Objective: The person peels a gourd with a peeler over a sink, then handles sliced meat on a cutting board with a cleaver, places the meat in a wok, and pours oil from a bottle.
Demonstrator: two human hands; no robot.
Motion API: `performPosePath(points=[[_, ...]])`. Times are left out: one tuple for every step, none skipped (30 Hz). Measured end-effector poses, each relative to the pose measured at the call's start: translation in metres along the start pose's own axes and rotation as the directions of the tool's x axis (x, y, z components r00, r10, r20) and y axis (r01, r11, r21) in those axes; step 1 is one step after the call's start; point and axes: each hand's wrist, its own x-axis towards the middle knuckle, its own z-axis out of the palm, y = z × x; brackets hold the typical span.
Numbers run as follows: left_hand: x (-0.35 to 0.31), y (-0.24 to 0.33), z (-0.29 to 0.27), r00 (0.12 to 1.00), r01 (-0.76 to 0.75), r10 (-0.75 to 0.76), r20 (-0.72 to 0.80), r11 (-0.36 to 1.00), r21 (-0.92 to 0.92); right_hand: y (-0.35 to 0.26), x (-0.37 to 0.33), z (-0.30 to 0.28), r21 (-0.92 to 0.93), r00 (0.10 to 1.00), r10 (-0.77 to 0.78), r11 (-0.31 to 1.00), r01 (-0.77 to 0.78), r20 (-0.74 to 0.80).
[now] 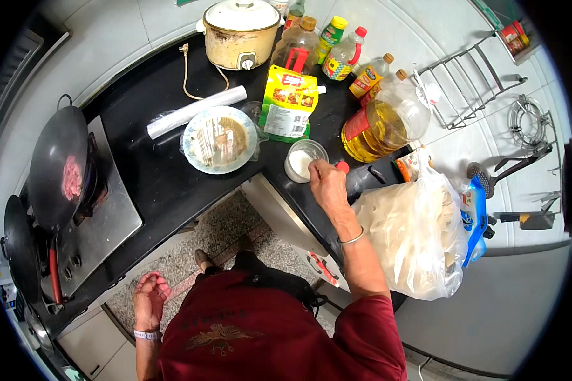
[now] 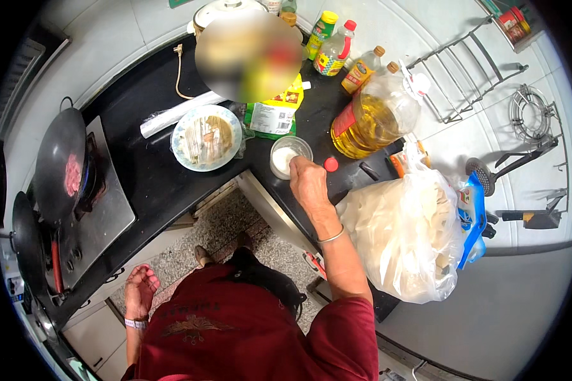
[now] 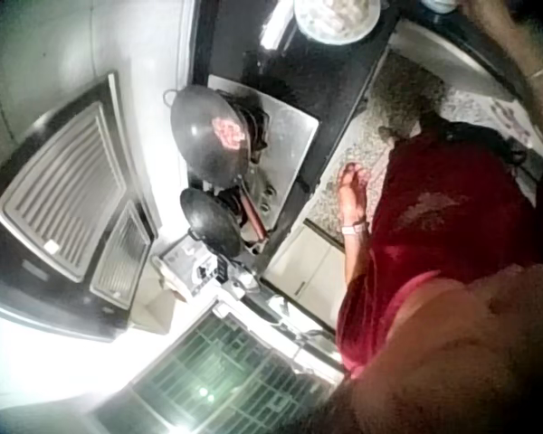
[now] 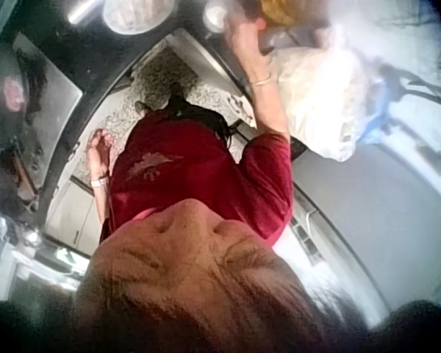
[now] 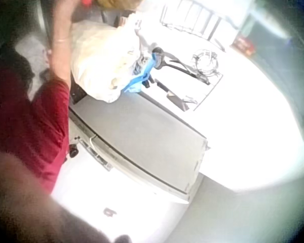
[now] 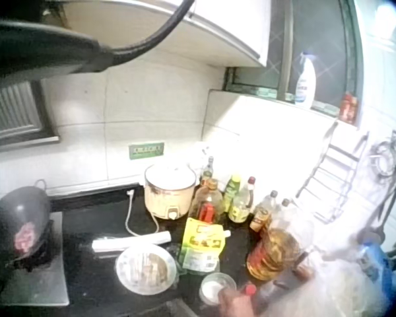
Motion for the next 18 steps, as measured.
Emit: performPosePath(points=[[0.001,-0.001,-0.001,1.0,-0.002,0.002,0.008,1.0,-0.004,0.002,0.0,0.001,0.012,1.0,0.022,1.0,-0.021,-0.011],[0.001,-0.002,-0.002,1.0,-0.003,0.004,0.016,1.0,-0.008,0.004,0.0,0.001,0.037,0.996,0.086,0.996,-0.086,0.0],[0.002,-0.003,-0.002,1.0,-0.005,0.005,0.023,1.0,-0.012,0.007,0.0,0.002,0.061,0.989,0.149,0.987,-0.15,0.015],[0.003,-0.003,-0.002,1.0,-0.003,0.004,0.028,1.0,-0.013,0.008,0.0,0.002,0.084,0.977,0.211,0.973,-0.213,0.031],[0.003,-0.003,-0.002,0.999,-0.002,0.002,0.033,1.0,-0.013,0.007,0.002,0.0,0.136,0.954,0.295,0.944,-0.299,0.051],[0.003,-0.003,-0.002,0.999,-0.001,0.001,0.035,1.0,-0.014,0.004,0.004,-0.004,0.187,0.924,0.375,0.904,-0.383,0.078],[0.003,-0.002,-0.001,1.0,0.003,-0.003,0.025,1.0,-0.008,0.002,0.006,-0.006,0.235,0.886,0.451,0.854,-0.463,0.109],[0.003,-0.002,-0.001,1.0,0.007,-0.007,0.015,1.0,-0.001,0.003,0.007,-0.008,0.268,0.866,0.483,0.823,-0.5,0.131],[0.003,-0.001,0.0,1.0,0.011,-0.011,0.005,1.0,0.004,0.004,0.008,-0.01,0.3,0.844,0.513,0.79,-0.535,0.155],[0.003,-0.001,0.001,1.0,0.009,-0.009,0.004,1.0,0.003,0.005,0.009,-0.013,0.329,0.821,0.541,0.754,-0.569,0.18],[0.003,0.0,0.002,1.0,0.008,-0.008,0.002,1.0,0.002,0.003,0.01,-0.016,0.351,0.806,0.566,0.729,-0.587,0.174],[0.003,0.001,0.003,1.0,0.007,-0.007,0.002,1.0,0.001,0.005,0.011,-0.018,0.361,0.796,0.577,0.714,-0.6,0.181],[0.002,0.001,0.004,1.0,0.008,-0.008,-0.004,1.0,0.001,0.008,0.011,-0.02,0.371,0.786,0.588,0.699,-0.612,0.189],[0.002,0.002,0.004,1.0,0.009,-0.009,-0.011,1.0,0.0,0.011,0.012,-0.022,0.381,0.776,0.599,0.683,-0.624,0.197],[0.003,0.002,0.004,1.0,0.01,-0.01,-0.016,1.0,-0.003,0.014,0.012,-0.024,0.413,0.773,0.603,0.665,-0.623,0.196],[0.003,0.002,0.004,1.0,0.011,-0.011,-0.012,1.0,-0.001,0.016,0.013,-0.027,0.418,0.773,0.606,0.662,-0.622,0.189],[0.003,0.003,0.003,1.0,0.012,-0.012,-0.009,1.0,0.0,0.014,0.014,-0.03,0.423,0.772,0.609,0.66,-0.62,0.182],[0.004,0.003,0.003,1.0,0.011,-0.011,-0.006,1.0,-0.003,0.012,0.017,-0.034,0.428,0.774,0.608,0.661,-0.616,0.176]])
